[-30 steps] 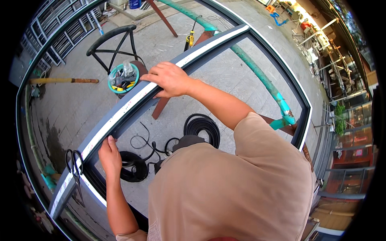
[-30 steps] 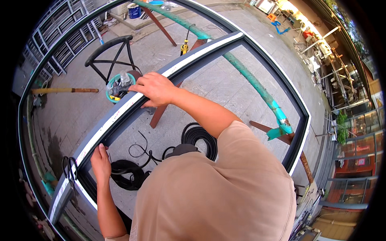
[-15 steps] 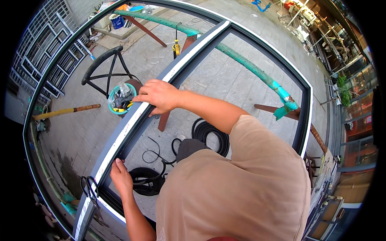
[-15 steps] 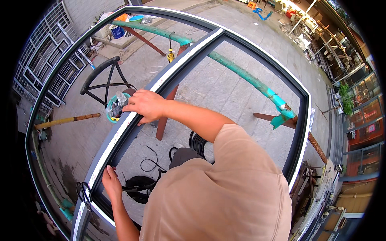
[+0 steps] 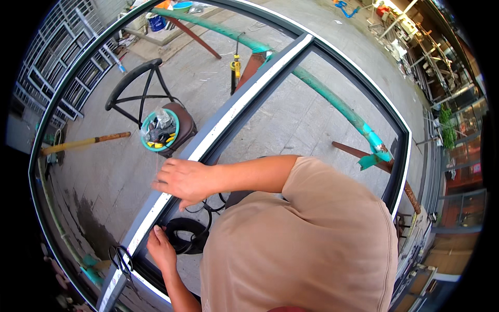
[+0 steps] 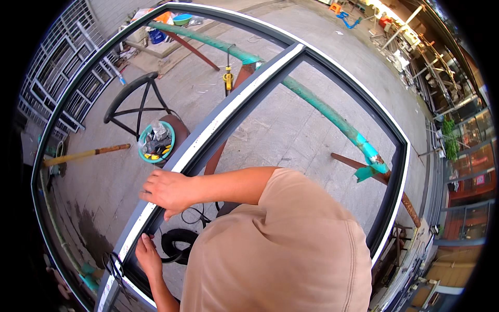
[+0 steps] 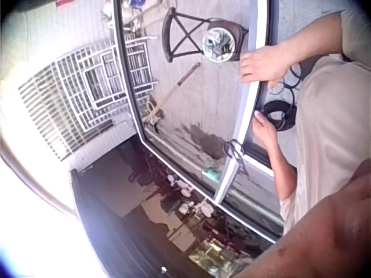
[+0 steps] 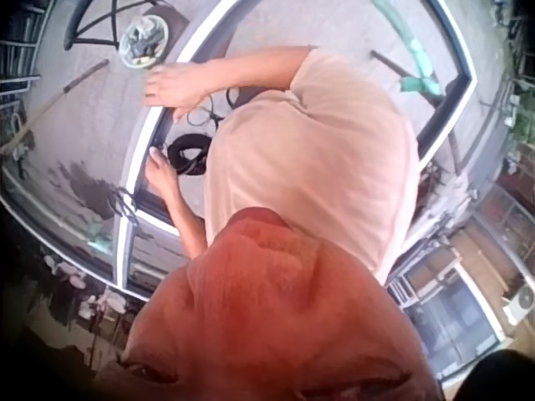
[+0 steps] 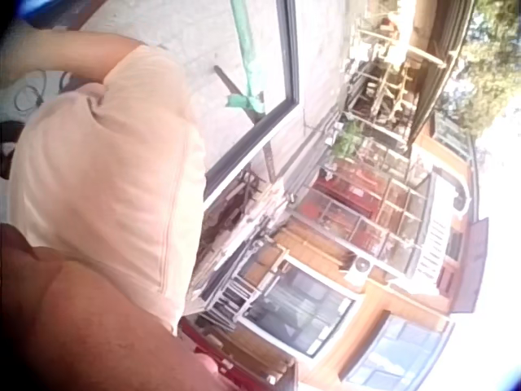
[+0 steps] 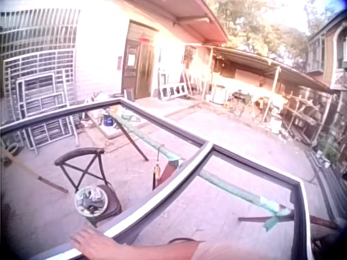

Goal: The person installs a rubber sealing strip into the groove of a metal window frame. The person unrolls the strip by hand and presses it into the channel along the frame, then cuts the strip with shears at the corner.

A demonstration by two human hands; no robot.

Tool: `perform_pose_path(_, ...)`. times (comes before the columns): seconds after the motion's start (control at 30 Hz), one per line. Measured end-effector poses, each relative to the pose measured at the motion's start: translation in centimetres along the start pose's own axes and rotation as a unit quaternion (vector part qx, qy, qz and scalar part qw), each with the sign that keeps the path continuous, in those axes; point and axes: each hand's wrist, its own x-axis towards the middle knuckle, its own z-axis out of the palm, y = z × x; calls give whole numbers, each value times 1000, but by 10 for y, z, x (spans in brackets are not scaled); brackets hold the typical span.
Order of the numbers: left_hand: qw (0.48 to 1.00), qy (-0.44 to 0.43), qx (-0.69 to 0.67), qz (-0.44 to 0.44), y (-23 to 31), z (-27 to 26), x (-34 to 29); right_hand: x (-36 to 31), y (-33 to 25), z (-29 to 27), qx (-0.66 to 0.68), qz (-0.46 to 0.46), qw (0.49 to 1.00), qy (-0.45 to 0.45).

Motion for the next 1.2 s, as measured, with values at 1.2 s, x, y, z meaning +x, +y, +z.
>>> perform_pose_path(1.2,958,250,-112,-79,-62,45,-110,69,-64,31,-95,-30,994,-41)
